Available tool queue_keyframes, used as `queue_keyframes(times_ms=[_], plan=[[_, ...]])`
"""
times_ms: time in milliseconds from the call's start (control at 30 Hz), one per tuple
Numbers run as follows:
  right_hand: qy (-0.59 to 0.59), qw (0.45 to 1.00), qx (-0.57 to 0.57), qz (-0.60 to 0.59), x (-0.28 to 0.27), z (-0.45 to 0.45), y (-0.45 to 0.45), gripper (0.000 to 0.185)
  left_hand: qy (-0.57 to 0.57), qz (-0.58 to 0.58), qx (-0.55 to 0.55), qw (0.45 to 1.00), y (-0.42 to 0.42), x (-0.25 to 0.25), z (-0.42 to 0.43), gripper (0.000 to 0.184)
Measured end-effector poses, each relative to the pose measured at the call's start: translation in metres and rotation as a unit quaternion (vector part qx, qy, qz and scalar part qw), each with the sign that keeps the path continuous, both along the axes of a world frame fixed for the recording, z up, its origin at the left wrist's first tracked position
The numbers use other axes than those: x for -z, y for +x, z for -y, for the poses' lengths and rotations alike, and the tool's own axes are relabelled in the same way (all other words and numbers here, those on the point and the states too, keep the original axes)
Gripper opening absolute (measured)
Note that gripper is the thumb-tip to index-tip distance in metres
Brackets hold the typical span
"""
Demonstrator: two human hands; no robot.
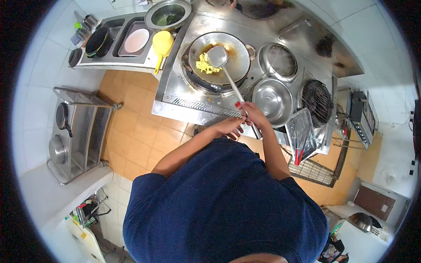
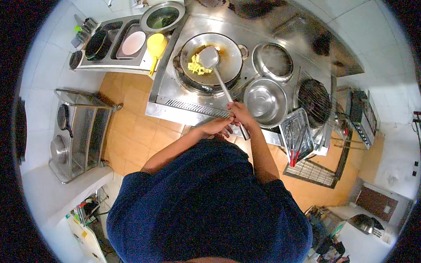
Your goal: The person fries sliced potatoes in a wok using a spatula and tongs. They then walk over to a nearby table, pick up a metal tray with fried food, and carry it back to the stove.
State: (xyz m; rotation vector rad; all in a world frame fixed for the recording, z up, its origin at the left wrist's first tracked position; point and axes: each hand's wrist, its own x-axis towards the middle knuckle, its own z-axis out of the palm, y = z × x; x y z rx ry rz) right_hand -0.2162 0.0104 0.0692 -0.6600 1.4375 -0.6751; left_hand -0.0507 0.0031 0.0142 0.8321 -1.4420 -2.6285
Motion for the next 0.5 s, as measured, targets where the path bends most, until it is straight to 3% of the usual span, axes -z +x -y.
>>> queue_keyframes(times_ms=[167,267,300,400,500], plan=[[-0.025,0.986,-0.047,-0.157,-0.014,-0.006,-0.007,0.031,0.018,0.071,0.007,0.997,0.006,-0.022,0.004,0.073],[-0.151,0.907,-0.112,-0.377,0.011,-0.01,-0.029,0.031,0.02,0.065,0.011,0.998,0.008,-0.022,0.004,0.073],[-0.081,0.92,-0.101,-0.369,-0.033,-0.008,-0.015,0.039,0.018,0.061,0.012,0.998,0.008,-0.021,0.004,0.073],[-0.178,0.885,-0.093,-0.419,-0.02,-0.015,-0.024,0.039,0.014,0.064,0.002,0.998,0.006,-0.017,0.002,0.072],[-0.2,0.882,-0.105,-0.414,-0.028,-0.019,-0.025,0.037,0.022,0.058,0.0,0.998,0.006,-0.015,-0.001,0.071]])
